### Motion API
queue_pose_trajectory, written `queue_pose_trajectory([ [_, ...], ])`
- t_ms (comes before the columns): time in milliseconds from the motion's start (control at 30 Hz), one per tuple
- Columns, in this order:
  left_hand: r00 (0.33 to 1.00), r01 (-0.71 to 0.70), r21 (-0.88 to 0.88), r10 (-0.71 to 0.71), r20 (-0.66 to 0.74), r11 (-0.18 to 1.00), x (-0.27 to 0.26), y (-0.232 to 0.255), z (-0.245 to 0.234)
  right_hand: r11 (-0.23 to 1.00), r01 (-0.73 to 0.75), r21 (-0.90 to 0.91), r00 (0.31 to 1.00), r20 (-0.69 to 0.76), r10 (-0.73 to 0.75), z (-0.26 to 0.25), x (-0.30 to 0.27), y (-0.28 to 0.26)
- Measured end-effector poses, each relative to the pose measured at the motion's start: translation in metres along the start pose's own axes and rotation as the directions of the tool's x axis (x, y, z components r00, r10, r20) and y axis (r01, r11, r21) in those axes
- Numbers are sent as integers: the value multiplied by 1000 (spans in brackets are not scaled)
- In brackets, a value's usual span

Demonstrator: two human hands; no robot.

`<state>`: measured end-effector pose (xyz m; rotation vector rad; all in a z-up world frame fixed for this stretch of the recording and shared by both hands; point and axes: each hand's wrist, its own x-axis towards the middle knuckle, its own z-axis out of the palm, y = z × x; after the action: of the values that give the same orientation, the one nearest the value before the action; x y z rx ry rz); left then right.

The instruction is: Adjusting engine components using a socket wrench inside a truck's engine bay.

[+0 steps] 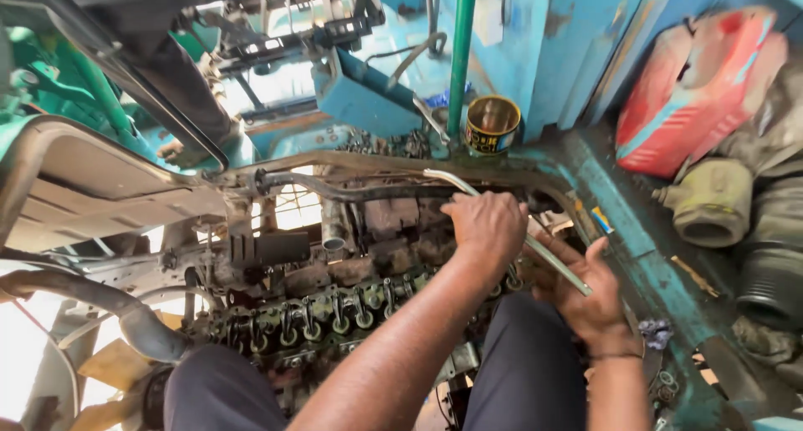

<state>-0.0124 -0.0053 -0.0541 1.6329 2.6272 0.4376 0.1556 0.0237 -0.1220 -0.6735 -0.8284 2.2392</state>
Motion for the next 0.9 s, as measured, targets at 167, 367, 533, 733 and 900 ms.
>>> queue_pose_trajectory([
  [167, 993, 50, -192, -28, 115, 980, -18, 6, -5, 814, -249, -524, 954, 11, 299, 19, -41, -20],
  [367, 970, 187, -402, -104, 220, 896, 7, 9, 46, 884, -45, -465, 953, -286, -102, 21, -22, 102],
  [533, 996, 24, -375, 8, 84, 927, 2, 8, 45, -41, 376, -926, 917, 378, -126, -4, -12, 104],
  [733, 924, -379, -255, 348, -158, 890, 2, -28, 54, -152, 200, -968, 633, 246, -734, 22, -2, -33],
  [900, 784, -620, -144, 614, -86, 771, 1, -39, 9, -446, 191, -874, 691, 442, -572, 25, 49, -52],
])
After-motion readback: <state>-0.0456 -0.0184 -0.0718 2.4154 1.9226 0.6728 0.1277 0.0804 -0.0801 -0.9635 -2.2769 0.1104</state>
